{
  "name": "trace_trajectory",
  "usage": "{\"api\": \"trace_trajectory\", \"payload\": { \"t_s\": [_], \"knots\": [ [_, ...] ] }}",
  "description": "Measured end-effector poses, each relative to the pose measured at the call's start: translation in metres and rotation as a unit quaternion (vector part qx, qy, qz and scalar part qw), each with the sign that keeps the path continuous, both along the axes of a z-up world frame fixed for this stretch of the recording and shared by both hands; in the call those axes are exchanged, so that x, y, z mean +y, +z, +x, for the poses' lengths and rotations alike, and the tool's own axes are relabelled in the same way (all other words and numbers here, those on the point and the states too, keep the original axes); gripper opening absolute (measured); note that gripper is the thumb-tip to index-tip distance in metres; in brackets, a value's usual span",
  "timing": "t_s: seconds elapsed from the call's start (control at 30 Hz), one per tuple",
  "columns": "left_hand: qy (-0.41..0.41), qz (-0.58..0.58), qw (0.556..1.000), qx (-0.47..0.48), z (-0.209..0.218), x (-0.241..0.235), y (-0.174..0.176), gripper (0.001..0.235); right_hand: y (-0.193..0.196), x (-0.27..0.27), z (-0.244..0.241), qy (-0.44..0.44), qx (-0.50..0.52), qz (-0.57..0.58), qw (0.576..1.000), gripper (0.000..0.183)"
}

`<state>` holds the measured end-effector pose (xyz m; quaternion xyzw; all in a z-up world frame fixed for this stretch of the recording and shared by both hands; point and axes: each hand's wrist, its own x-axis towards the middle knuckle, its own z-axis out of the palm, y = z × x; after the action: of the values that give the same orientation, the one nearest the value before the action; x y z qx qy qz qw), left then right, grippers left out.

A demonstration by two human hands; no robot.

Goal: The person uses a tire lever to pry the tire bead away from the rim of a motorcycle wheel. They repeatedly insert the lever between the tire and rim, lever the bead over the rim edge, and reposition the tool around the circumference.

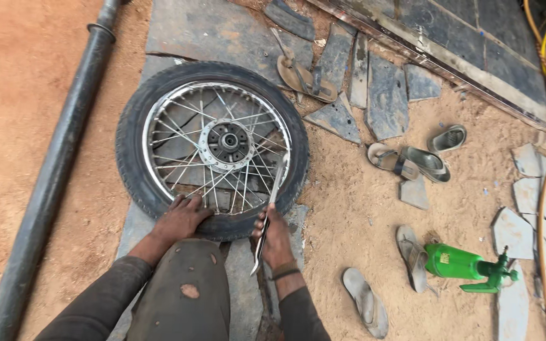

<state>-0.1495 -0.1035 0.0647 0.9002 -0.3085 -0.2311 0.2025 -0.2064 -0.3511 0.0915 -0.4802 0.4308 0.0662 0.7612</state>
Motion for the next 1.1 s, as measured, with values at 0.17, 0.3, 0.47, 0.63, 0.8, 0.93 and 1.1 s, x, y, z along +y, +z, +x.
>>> {"api": "trace_trajectory", "payload": {
  "t_s": [0.17, 0.3, 0.47, 0.63, 0.8, 0.93, 1.1],
  "knots": [
    [-0.014, -0.005, 0.999, -0.047, 0.004, 0.027, 0.012, 0.067, -0.011, -0.012, 0.025, 0.010, -0.053, 0.021, 0.998, 0.023],
    [-0.015, -0.025, 0.995, -0.093, -0.013, 0.042, 0.004, 0.066, -0.019, -0.035, 0.026, 0.301, -0.100, -0.226, 0.921, 0.024],
    [0.045, 0.017, 0.974, -0.222, -0.042, 0.032, -0.023, 0.058, 0.007, -0.108, 0.059, 0.535, -0.209, -0.588, 0.570, 0.045],
    [0.008, 0.056, 0.976, -0.211, -0.036, 0.020, -0.041, 0.042, 0.047, -0.109, 0.108, 0.637, -0.110, -0.672, 0.361, 0.053],
    [0.009, 0.040, 0.978, -0.205, -0.028, 0.004, -0.039, 0.035, 0.063, -0.087, 0.141, 0.696, -0.151, -0.644, 0.279, 0.049],
    [-0.003, 0.072, 0.982, -0.173, -0.027, -0.005, -0.021, 0.044, 0.070, -0.084, 0.161, 0.686, -0.230, -0.633, 0.276, 0.049],
    [-0.029, 0.103, 0.988, -0.110, -0.018, -0.007, 0.002, 0.065, 0.084, -0.077, 0.171, 0.707, -0.193, -0.646, 0.214, 0.048]
  ]
}}
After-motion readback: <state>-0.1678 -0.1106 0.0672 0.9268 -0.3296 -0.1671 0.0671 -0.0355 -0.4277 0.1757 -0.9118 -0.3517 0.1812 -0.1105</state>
